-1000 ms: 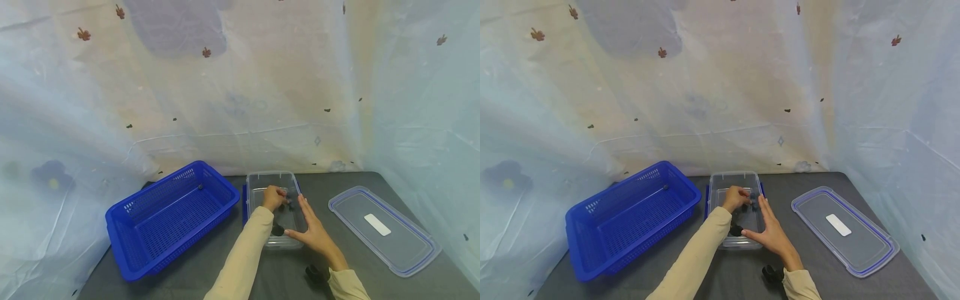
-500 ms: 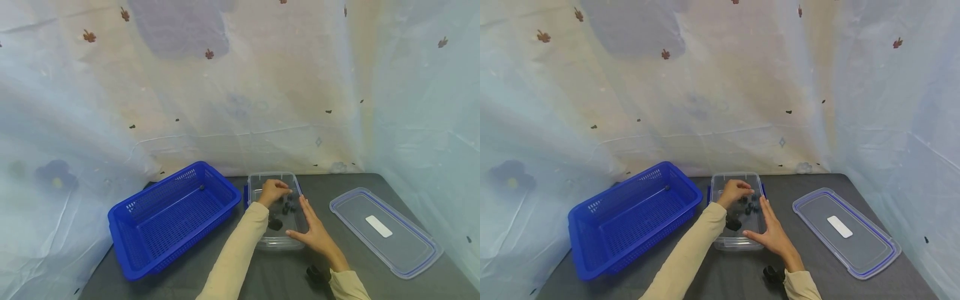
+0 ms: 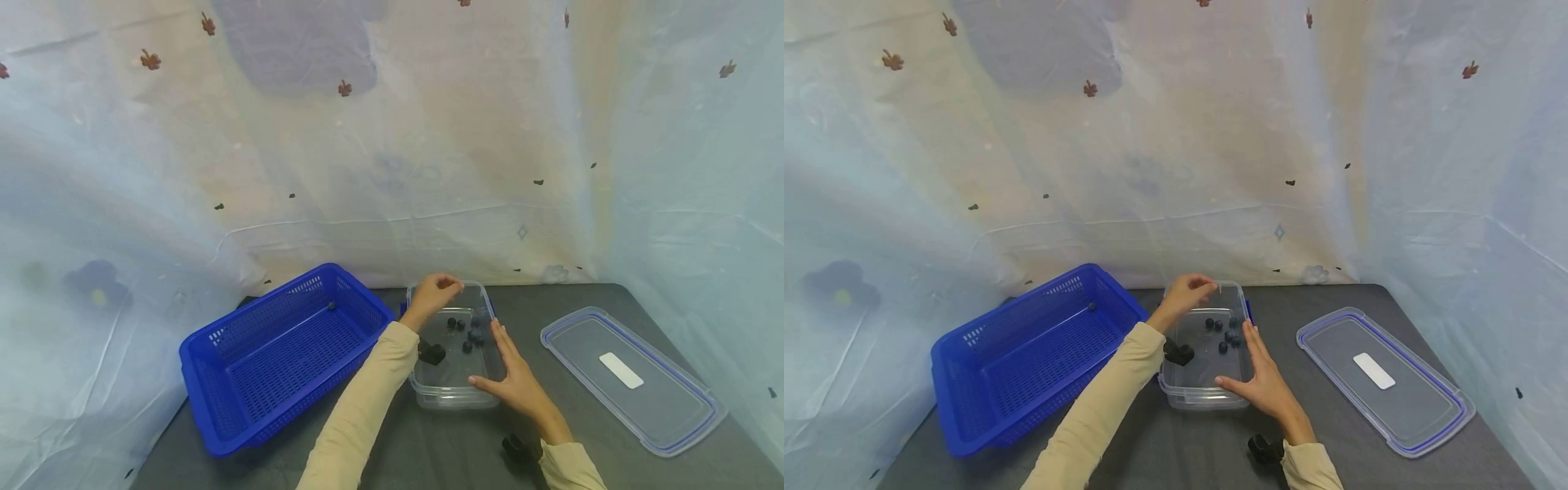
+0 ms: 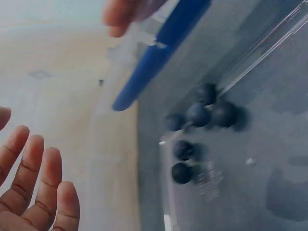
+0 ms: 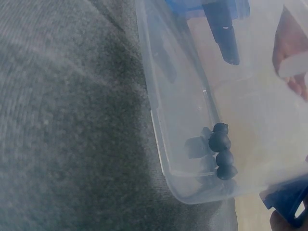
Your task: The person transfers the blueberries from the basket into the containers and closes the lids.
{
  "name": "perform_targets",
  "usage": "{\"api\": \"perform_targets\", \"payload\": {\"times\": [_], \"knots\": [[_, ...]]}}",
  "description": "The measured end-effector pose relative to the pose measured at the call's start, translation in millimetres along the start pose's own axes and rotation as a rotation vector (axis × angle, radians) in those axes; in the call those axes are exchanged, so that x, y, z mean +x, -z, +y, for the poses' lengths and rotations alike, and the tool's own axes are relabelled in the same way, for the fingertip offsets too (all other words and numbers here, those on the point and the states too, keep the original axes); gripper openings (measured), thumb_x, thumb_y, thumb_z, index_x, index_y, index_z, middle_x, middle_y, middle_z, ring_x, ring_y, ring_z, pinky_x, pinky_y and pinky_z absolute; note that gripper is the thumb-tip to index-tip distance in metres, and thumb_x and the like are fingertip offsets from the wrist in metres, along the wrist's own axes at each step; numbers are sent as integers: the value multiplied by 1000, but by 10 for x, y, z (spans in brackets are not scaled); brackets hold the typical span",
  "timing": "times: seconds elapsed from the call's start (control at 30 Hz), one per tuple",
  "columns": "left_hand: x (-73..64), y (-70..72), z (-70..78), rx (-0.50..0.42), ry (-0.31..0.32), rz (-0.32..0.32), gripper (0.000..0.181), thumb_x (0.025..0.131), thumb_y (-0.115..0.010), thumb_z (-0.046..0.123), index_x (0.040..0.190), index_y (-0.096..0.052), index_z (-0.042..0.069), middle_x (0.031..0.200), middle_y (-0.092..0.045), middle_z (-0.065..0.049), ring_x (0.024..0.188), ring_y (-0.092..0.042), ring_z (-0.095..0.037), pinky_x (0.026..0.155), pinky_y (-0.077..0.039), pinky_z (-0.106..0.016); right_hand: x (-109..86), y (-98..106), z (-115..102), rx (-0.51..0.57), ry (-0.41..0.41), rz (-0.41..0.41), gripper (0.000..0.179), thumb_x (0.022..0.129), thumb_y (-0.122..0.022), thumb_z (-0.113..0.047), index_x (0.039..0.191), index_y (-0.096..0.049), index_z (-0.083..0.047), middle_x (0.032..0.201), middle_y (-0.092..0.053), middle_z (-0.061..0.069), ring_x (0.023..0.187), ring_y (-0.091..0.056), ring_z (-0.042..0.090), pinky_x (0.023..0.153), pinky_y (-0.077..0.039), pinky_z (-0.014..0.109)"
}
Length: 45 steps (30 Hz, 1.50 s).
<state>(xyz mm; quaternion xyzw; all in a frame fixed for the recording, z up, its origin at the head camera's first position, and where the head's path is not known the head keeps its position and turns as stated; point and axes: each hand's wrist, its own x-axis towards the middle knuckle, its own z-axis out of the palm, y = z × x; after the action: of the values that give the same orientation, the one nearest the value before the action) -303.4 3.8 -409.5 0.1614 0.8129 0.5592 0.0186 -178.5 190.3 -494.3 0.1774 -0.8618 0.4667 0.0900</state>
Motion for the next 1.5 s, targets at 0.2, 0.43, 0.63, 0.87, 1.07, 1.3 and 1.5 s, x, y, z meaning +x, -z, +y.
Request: {"api": "perform_targets", "payload": {"times": [0.2, 0.43, 0.63, 0.87, 1.07, 1.3, 1.5], "knots": [[-50, 250, 125, 46, -79, 37, 28, 97, -61, 32, 111, -69, 9, 103, -65, -2, 85, -63, -14, 73, -52, -30, -3, -4, 4, -10, -3, 2, 110, 77, -81, -33, 157, -6, -18, 161, -4, 14, 144, -4, 41, 101, -17, 72], [-109, 631, 170, 82, -174, 84, 29, 96, -62, 32, 114, -69, 9, 108, -65, -5, 91, -63, -20, 72, -53, -34, -3, -15, 21, -21, 10, 6, 110, 77, -81, -34, 157, -7, -19, 161, -5, 15, 144, -4, 41, 101, -16, 72], [-196, 969, 125, 103, -201, 159, 31, 95, -63, 31, 113, -68, 6, 107, -66, -8, 93, -63, -24, 74, -52, -38, 2, -15, 31, -31, 13, 12, 111, 76, -81, -35, 157, -7, -19, 161, -5, 12, 144, -6, 40, 101, -17, 72], [-273, 1360, 7, 110, -145, 262, 27, 95, -64, 27, 111, -69, 7, 107, -67, -9, 93, -63, -25, 77, -50, -41, 3, -16, 27, -24, 8, 3, 111, 76, -81, -34, 157, -7, -19, 161, -5, 13, 144, -5, 40, 100, -18, 72], [-300, 1675, -164, 133, -92, 324, 28, 96, -64, 25, 114, -68, 5, 110, -65, -11, 98, -61, -27, 81, -50, -43, 13, -6, 14, -23, 11, 4, 111, 76, -81, -34, 157, -7, -18, 161, -5, 13, 144, -6, 41, 101, -18, 72], [-326, 1871, -411, 164, -56, 383, 29, 95, -64, 20, 116, -66, 0, 109, -64, -15, 101, -59, -30, 86, -47, -46, 18, 9, 18, -27, 14, 9, 111, 76, -82, -34, 157, -8, -18, 161, -6, 13, 144, -6, 41, 100, -18, 72], [-348, 1921, -658, 207, -3, 493, 22, 94, -64, 15, 109, -68, 0, 108, -65, -17, 101, -59, -31, 86, -47, -45, 15, 8, 18, -21, 10, 4, 110, 76, -82, -33, 157, -8, -19, 161, -6, 13, 144, -6, 41, 100, -18, 72]]}}
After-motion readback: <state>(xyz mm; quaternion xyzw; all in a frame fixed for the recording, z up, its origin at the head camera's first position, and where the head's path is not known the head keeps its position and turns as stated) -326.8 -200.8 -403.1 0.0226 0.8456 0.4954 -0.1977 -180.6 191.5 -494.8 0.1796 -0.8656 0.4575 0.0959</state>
